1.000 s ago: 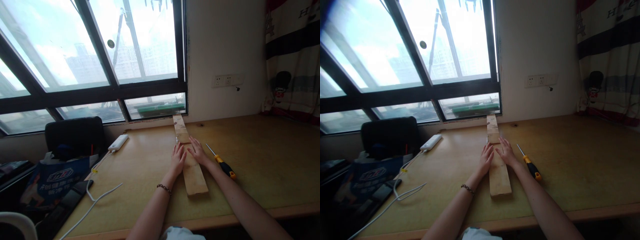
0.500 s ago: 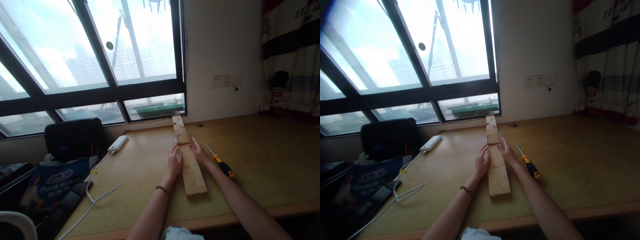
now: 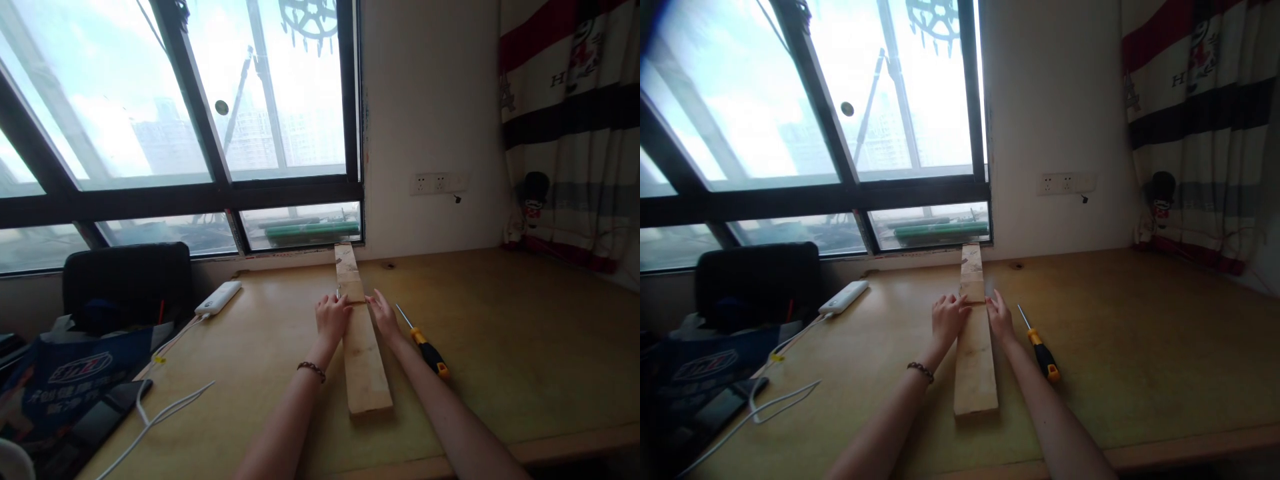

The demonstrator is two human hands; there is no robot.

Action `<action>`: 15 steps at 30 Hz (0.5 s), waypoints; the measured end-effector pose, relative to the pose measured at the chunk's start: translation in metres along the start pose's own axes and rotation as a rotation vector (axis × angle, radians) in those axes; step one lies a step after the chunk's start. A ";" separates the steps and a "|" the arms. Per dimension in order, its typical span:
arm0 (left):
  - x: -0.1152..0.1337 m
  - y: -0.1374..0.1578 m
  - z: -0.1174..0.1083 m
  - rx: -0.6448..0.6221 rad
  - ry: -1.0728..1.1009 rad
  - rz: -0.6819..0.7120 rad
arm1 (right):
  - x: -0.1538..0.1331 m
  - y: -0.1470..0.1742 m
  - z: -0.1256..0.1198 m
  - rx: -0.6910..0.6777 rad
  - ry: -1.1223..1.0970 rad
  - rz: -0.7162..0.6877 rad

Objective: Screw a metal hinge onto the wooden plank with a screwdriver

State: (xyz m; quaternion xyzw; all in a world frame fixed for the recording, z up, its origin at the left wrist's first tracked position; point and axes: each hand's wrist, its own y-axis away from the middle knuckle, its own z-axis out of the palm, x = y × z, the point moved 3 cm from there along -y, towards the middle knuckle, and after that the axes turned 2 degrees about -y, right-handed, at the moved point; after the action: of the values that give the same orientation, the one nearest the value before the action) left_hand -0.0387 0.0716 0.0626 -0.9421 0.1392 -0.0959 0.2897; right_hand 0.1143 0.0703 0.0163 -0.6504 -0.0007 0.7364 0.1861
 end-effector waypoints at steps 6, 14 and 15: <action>0.004 -0.005 0.007 -0.009 -0.063 0.035 | -0.011 0.004 0.006 -0.018 -0.119 0.004; 0.020 -0.019 0.002 0.032 -0.212 0.309 | -0.005 0.002 0.011 -0.053 -0.111 0.059; 0.020 -0.019 0.002 0.044 -0.223 0.328 | -0.007 0.002 0.011 -0.050 -0.132 0.071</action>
State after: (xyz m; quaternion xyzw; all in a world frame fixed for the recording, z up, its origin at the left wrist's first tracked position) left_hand -0.0152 0.0814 0.0741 -0.9050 0.2556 0.0546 0.3356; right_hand 0.1041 0.0686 0.0242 -0.6046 -0.0084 0.7836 0.1429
